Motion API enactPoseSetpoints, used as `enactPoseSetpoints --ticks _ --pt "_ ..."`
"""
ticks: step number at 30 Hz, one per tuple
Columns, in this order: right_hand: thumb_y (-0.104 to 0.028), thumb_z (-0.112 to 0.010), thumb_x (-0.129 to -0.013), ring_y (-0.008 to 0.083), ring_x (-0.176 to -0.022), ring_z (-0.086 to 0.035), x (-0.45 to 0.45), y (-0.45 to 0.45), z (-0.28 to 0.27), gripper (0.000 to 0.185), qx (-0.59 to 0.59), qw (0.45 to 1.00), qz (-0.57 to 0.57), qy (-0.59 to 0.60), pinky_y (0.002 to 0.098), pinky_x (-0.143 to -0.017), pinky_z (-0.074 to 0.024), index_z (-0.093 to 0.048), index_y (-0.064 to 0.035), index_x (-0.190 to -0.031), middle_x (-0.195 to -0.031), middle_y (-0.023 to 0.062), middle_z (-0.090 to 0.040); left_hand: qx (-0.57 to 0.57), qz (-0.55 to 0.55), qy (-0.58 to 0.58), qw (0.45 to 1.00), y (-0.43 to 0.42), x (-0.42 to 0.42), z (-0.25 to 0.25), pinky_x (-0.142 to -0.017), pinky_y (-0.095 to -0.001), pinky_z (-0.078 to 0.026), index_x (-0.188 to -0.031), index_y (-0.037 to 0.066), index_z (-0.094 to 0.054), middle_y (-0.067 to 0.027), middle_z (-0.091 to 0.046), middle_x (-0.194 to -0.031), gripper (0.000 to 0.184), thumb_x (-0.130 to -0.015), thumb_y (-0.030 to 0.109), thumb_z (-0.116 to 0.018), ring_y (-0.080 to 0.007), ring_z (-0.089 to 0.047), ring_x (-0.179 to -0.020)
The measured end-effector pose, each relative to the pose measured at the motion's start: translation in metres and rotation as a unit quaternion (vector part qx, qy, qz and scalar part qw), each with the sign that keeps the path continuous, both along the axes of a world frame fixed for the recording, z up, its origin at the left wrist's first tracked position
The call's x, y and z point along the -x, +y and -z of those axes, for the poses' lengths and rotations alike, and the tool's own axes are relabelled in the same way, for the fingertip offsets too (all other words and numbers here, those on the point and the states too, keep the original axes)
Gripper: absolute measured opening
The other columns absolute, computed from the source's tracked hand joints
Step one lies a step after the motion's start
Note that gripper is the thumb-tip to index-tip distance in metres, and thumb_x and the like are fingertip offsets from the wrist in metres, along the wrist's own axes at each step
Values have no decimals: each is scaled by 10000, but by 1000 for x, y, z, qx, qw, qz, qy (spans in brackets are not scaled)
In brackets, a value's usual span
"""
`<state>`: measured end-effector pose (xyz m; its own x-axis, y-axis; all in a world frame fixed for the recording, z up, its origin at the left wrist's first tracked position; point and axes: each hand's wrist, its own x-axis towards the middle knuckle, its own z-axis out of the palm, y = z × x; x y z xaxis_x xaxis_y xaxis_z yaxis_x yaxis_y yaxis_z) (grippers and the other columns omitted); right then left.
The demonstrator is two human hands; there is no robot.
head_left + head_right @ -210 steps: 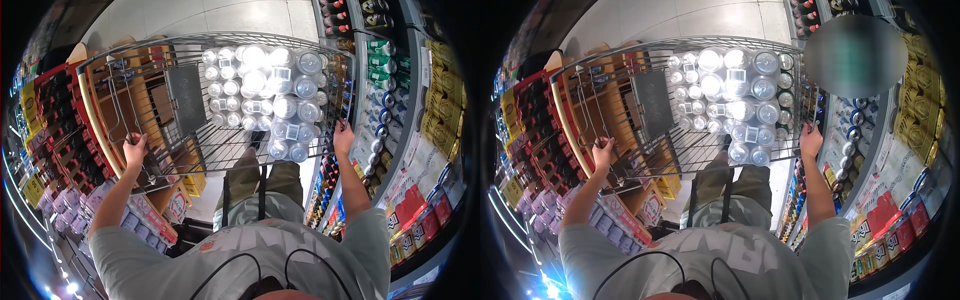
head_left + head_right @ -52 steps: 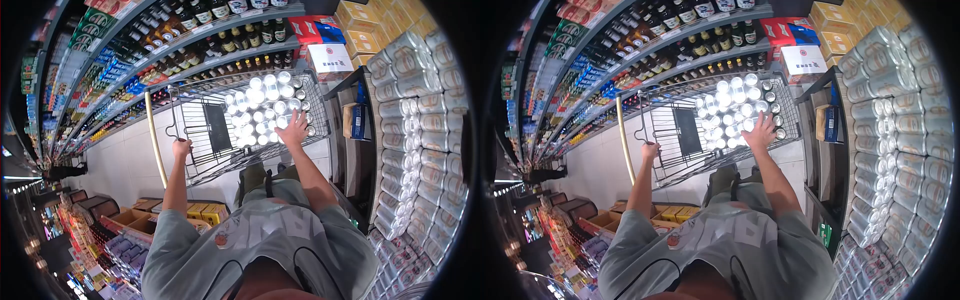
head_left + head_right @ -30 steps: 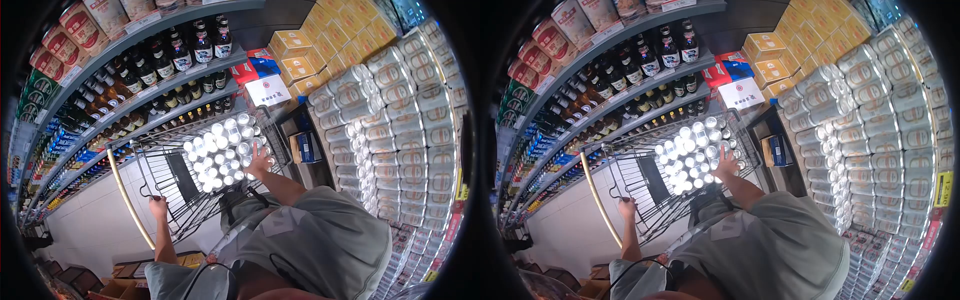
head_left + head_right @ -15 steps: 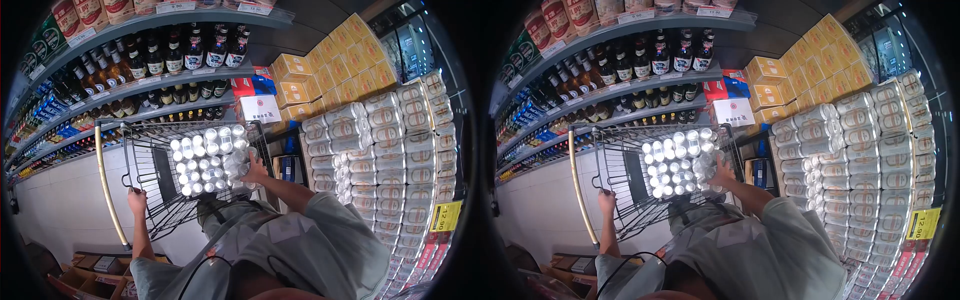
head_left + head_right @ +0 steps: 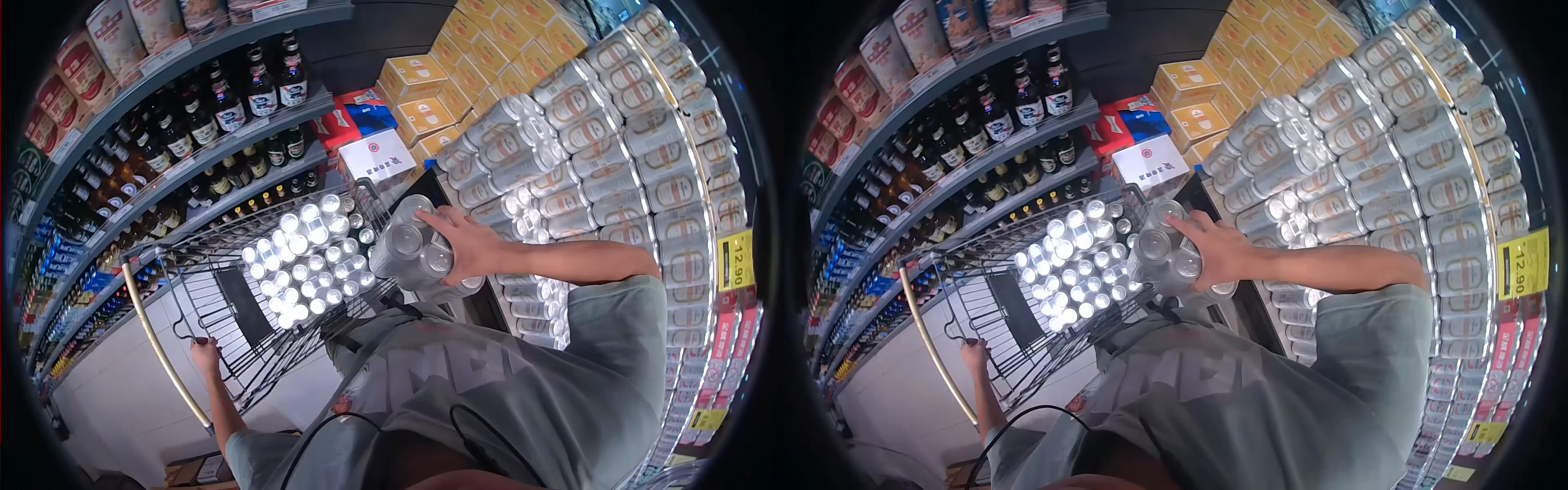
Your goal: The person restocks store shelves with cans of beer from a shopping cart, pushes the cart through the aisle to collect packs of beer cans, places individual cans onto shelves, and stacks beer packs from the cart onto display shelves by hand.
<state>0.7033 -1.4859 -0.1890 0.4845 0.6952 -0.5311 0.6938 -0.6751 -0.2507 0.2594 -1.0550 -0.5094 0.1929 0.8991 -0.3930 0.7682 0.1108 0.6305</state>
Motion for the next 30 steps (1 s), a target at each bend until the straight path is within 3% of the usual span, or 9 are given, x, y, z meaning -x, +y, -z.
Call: enactPoseSetpoints --ticks 3,6,11,15,20,30 --pt "-285 -843 -516 453 -1141 -501 6 -30 -64 1194 53 997 -5 -55 472 -953 -455 -179 -303 -1508 -1424 200 -313 13 -11 -24 1000 -4 -2 -3 -446 -317 -498 -822 -25 -535 -116 -615 -645 154 -781 38 -670 -178 -600 -497" --pt "-245 -845 -509 444 -1131 -509 11 -68 -94 1189 75 990 11 -114 471 -943 -461 -193 -325 -1500 -1431 191 -308 24 -5 -12 1000 5 6 13 -413 -300 -482 -827 -27 -542 -113 -613 -655 146 -785 37 -666 -164 -580 -491" --pt "-234 -850 -497 452 -1142 -501 6 -135 -110 1187 60 981 117 -145 483 -944 -456 -208 -308 -1493 -1413 180 -334 40 -16 -4 999 9 12 18 -374 -292 -455 -789 -40 -578 -115 -622 -667 126 -769 44 -670 -161 -564 -484" --pt "-219 -846 -493 423 -1133 -526 -10 -160 -122 1172 91 969 206 -100 464 -931 -470 -225 -289 -1484 -1404 175 -353 51 -20 5 998 15 19 25 -381 -287 -450 -799 -41 -601 -131 -652 -707 121 -782 63 -660 -160 -566 -492" --pt "-188 -844 -477 397 -1145 -542 -47 -207 -106 1102 9 975 159 -155 447 -925 -477 -307 -215 -1440 -1386 155 -400 78 -23 -1 997 18 21 28 -390 -261 -435 -810 -18 -610 -100 -636 -692 112 -809 88 -647 -151 -572 -513" --pt "-215 -882 -477 361 -1229 -494 -96 -262 -64 1115 -79 961 201 -176 420 -965 -454 -330 -202 -1446 -1418 161 -394 67 -3 48 997 16 16 19 -412 -270 -466 -802 12 -633 -83 -664 -714 136 -796 145 -664 -147 -619 -555"
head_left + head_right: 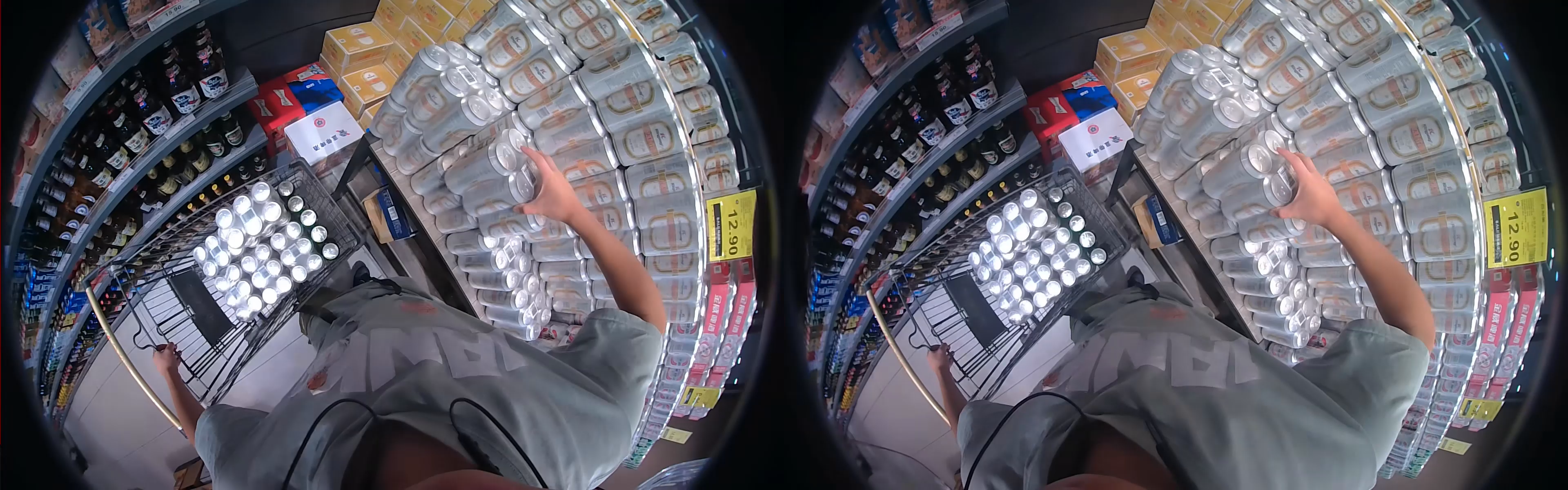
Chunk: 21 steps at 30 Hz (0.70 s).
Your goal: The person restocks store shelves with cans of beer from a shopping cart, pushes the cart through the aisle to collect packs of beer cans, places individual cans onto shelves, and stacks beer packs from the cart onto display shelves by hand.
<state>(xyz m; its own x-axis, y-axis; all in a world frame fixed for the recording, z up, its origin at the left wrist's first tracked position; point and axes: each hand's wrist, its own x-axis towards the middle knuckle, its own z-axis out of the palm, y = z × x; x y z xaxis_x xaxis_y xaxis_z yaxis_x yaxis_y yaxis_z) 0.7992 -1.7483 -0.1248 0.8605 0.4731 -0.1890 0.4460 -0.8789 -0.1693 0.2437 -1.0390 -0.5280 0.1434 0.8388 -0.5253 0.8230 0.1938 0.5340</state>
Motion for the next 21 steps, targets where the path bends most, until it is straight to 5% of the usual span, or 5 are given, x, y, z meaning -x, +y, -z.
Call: enactPoseSetpoints --ticks 9,12,19,21 --pt "-293 -873 -525 348 -1157 -556 4 -6 16 969 -31 997 6 -76 408 -953 -465 -470 -174 -1398 -1471 209 -366 -3 -35 -12 999 -9 -13 -15 -381 -264 -447 -767 -6 -617 -83 -619 -634 102 -792 82 -662 -167 -621 -504" --pt "-338 -864 -537 357 -1202 -539 1 10 13 940 -67 993 93 -11 412 -978 -452 -498 -178 -1388 -1459 232 -383 17 -23 -5 1000 3 -4 0 -369 -271 -444 -780 -5 -621 -101 -647 -678 102 -792 85 -668 -189 -643 -522" --pt "-304 -839 -590 365 -1225 -524 -5 -2 27 950 -47 997 36 -58 393 -984 -447 -435 -160 -1438 -1512 222 -316 30 -23 -15 999 1 -5 -2 -410 -267 -491 -829 -4 -642 -102 -671 -718 110 -809 100 -670 -163 -628 -526" --pt "-326 -813 -621 389 -1321 -415 1 1 33 872 -39 992 35 -117 462 -1054 -381 -468 -194 -1410 -1487 221 -346 -17 -5 15 1000 -8 -12 -13 -407 -270 -491 -788 -3 -656 -88 -654 -672 119 -787 113 -685 -149 -614 -518"
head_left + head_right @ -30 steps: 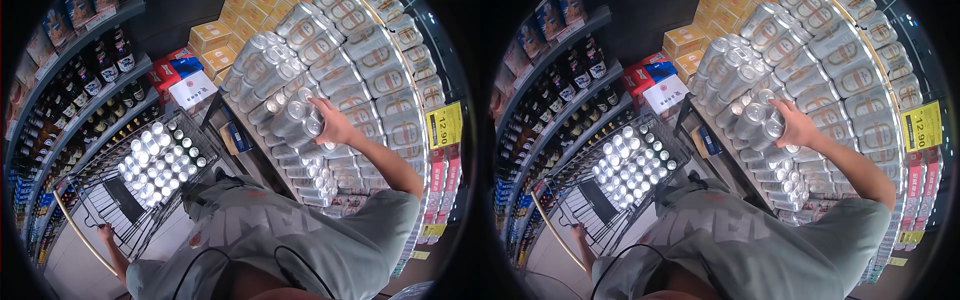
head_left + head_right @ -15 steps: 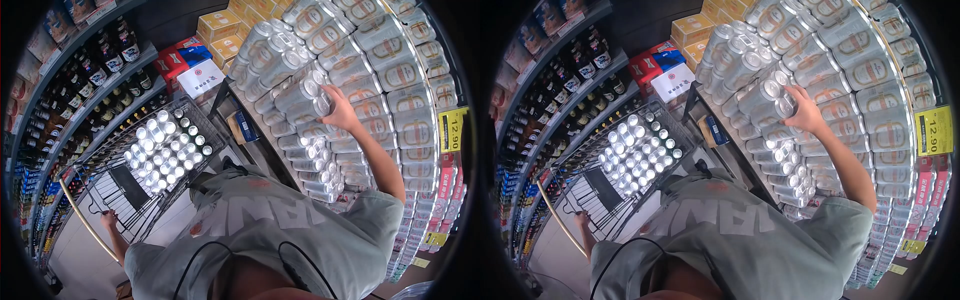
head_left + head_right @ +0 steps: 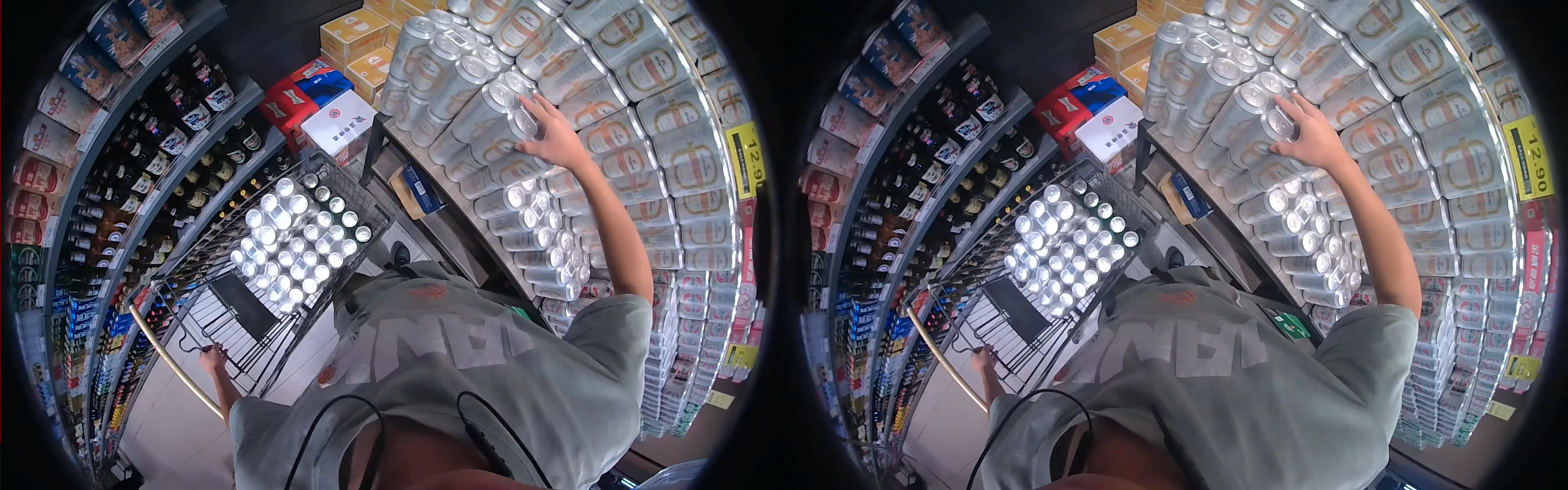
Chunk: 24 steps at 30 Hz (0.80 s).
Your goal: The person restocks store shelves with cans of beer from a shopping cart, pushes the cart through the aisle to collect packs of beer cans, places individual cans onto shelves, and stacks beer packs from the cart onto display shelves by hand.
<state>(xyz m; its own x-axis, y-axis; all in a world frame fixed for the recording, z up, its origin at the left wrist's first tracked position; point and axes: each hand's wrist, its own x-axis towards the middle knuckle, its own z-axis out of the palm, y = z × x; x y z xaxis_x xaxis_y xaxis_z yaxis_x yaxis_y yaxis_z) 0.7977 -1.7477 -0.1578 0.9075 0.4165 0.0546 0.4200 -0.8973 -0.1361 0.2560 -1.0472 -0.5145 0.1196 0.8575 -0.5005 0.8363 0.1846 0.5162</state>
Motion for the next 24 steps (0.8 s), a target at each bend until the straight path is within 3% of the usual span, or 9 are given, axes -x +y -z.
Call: enactPoseSetpoints --ticks 5,8,9,13,15,17,18,20,24 --pt "-288 -780 -712 397 -1347 -344 50 13 27 777 61 983 19 -169 492 -1088 -314 -441 -186 -1404 -1485 181 -345 -10 -10 -9 1000 3 6 8 -521 -324 -537 -891 -12 -647 -114 -670 -771 231 -740 144 -727 -213 -650 -624" --pt "-263 -805 -709 407 -1327 -355 59 8 39 803 -13 975 17 -221 485 -1081 -319 -421 -115 -1399 -1464 194 -354 -252 63 137 956 -20 -6 -10 -743 -417 -539 -1058 -10 -595 -151 -653 -953 433 -711 184 -766 -319 -648 -842" --pt "-251 -811 -706 406 -1325 -357 62 7 41 814 -56 970 24 -236 482 -1081 -320 -412 -103 -1401 -1458 197 -358 -254 60 163 952 -33 -15 -28 -903 -466 -457 -1171 2 -524 -168 -591 -1092 579 -707 232 -782 -382 -570 -1019" --pt "-212 -835 -699 380 -1305 -387 89 -8 65 847 -250 933 113 -234 455 -1074 -335 -382 -42 -1394 -1439 199 -370 -489 21 85 868 -76 -33 -55 -918 -518 -395 -1189 3 -501 -187 -539 -1122 513 -738 165 -684 -389 -493 -1069" --pt "-261 -851 -679 373 -1291 -407 106 -24 99 878 -323 908 191 -187 450 -1064 -349 -385 -16 -1382 -1408 209 -408 -543 112 -47 831 -116 -63 -65 -947 -493 -397 -1193 -13 -496 -196 -536 -1169 465 -766 113 -628 -376 -503 -1102" --pt "-334 -847 -673 385 -1287 -408 120 -33 133 872 -272 927 227 -120 458 -1059 -353 -420 -9 -1360 -1386 216 -433 -465 177 -218 839 -180 -126 -81 -984 -444 -380 -1169 -37 -496 -187 -524 -1157 411 -784 67 -591 -328 -511 -1072" --pt "-371 -845 -670 390 -1286 -409 127 -36 148 873 -245 935 243 -82 461 -1056 -355 -437 -6 -1349 -1374 220 -446 -339 192 -308 868 -208 -159 -78 -996 -428 -369 -1131 -48 -496 -183 -522 -1147 359 -787 15 -575 -299 -508 -1079" --pt "-453 -819 -670 397 -1295 -398 127 -34 172 848 -154 954 234 -108 485 -1064 -335 -489 0 -1305 -1359 218 -466 -159 350 -329 863 -273 -227 -108 -961 -374 -391 -1055 -9 -536 -145 -560 -1139 247 -814 -56 -568 -264 -526 -1064" --pt "-558 -764 -684 404 -1319 -370 111 -26 188 809 -63 954 252 -151 536 -1084 -283 -564 -2 -1235 -1369 204 -473 23 555 -432 711 -370 -361 -120 -844 -315 -478 -1167 30 -561 -108 -565 -1180 306 -864 16 -605 -217 -554 -1067"
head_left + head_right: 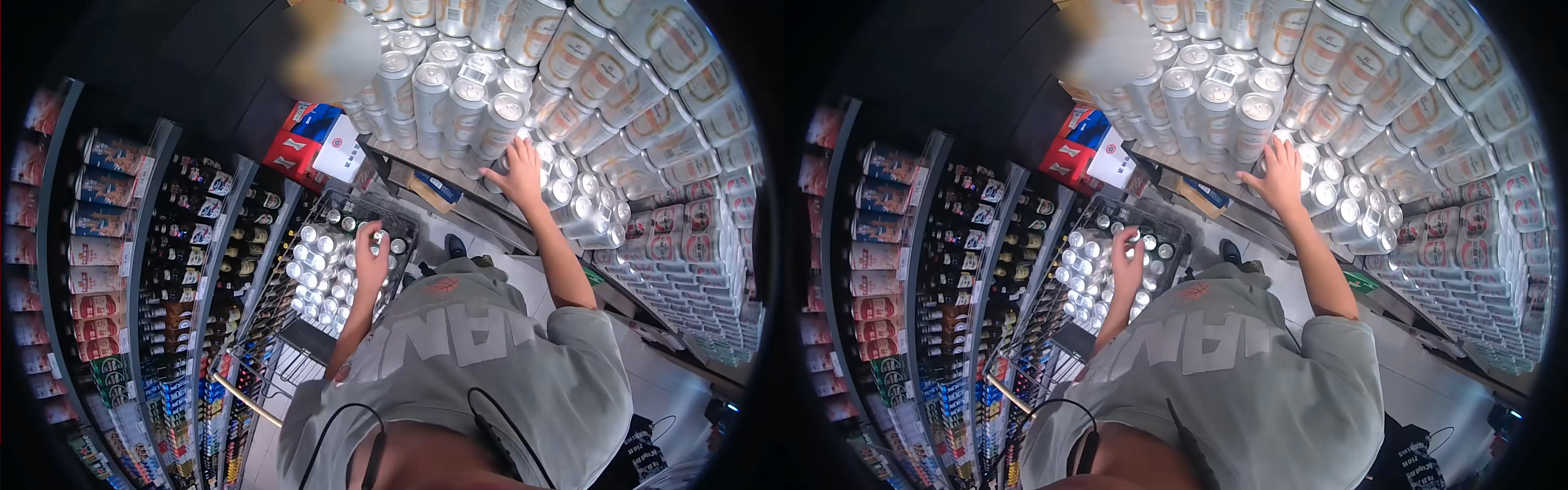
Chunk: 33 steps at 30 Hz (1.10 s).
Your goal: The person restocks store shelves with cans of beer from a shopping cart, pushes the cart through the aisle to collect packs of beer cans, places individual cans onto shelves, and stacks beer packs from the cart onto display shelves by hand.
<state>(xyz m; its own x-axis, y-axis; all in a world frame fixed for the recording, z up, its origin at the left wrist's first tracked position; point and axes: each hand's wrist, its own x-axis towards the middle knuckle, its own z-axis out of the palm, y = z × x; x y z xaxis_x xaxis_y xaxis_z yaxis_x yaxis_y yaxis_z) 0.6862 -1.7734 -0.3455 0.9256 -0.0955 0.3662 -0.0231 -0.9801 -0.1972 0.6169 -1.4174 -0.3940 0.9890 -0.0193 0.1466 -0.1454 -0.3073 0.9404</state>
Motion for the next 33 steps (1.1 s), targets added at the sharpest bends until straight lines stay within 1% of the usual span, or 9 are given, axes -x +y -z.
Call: enactPoseSetpoints --ticks 4,10,11,15,19,22,27,30,33 --pt "-574 -726 -718 362 -1339 -363 -7 4 5 727 -11 999 32 -15 532 -1100 -259 -618 -23 -1179 -1400 166 -462 17 107 -39 993 -64 -102 -3 -828 -299 -531 -1330 34 -485 -132 -500 -1275 447 -914 124 -621 -206 -553 -1091" --pt "-612 -693 -716 324 -1351 -356 -6 5 4 753 -16 997 76 -4 500 -1125 -235 -621 -64 -1229 -1422 136 -450 115 119 38 986 -119 -185 39 -841 -303 -505 -1473 46 -313 -105 -463 -1360 653 -941 260 -626 -196 -540 -1133" --pt "-618 -691 -713 322 -1356 -350 -6 7 2 761 -13 996 86 5 501 -1128 -229 -617 -67 -1234 -1430 134 -441 159 122 45 979 -126 -191 44 -847 -275 -503 -1456 4 -332 -134 -435 -1332 650 -923 204 -647 -179 -551 -1059" --pt "-670 -676 -693 314 -1388 -307 -12 18 -3 856 -5 991 129 46 524 -1137 -193 -579 -45 -1270 -1468 139 -393 103 63 81 989 -136 -194 26 -618 -272 -521 -1403 8 -399 -115 -375 -1354 648 -902 316 -671 -131 -557 -902" --pt "-684 -678 -683 317 -1400 -290 -16 24 -3 899 -23 988 148 35 533 -1144 -163 -572 -2 -1259 -1472 150 -386 120 44 149 980 -143 -187 10 -611 -273 -507 -1432 13 -334 -123 -366 -1366 741 -886 377 -677 -131 -555 -770" --pt "-655 -698 -684 317 -1396 -299 -17 23 -1 862 -32 989 142 27 534 -1143 -166 -590 -9 -1246 -1472 147 -390 141 37 139 980 -147 -183 12 -621 -273 -497 -1429 22 -341 -127 -363 -1366 742 -883 395 -679 -132 -558 -767" --pt "-582 -744 -675 305 -1387 -320 -14 22 -3 784 -58 992 109 31 537 -1136 -183 -632 -4 -1193 -1453 134 -425 234 80 163 955 -138 -183 4 -671 -275 -499 -1430 42 -352 -122 -434 -1370 660 -855 191 -641 -175 -535 -1062" --pt "-561 -758 -668 302 -1382 -331 -13 20 -3 771 -73 993 93 5 536 -1134 -189 -640 15 -1166 -1443 133 -441 252 88 152 952 -135 -183 12 -731 -303 -521 -1441 58 -338 -139 -402 -1435 642 -882 231 -601 -142 -575 -812" --pt "-561 -760 -665 305 -1382 -332 -12 19 -4 777 -78 993 92 15 533 -1135 -189 -638 28 -1156 -1444 142 -439 192 116 153 962 -122 -188 7 -743 -311 -522 -1439 71 -345 -125 -448 -1381 616 -884 210 -573 -169 -588 -892"
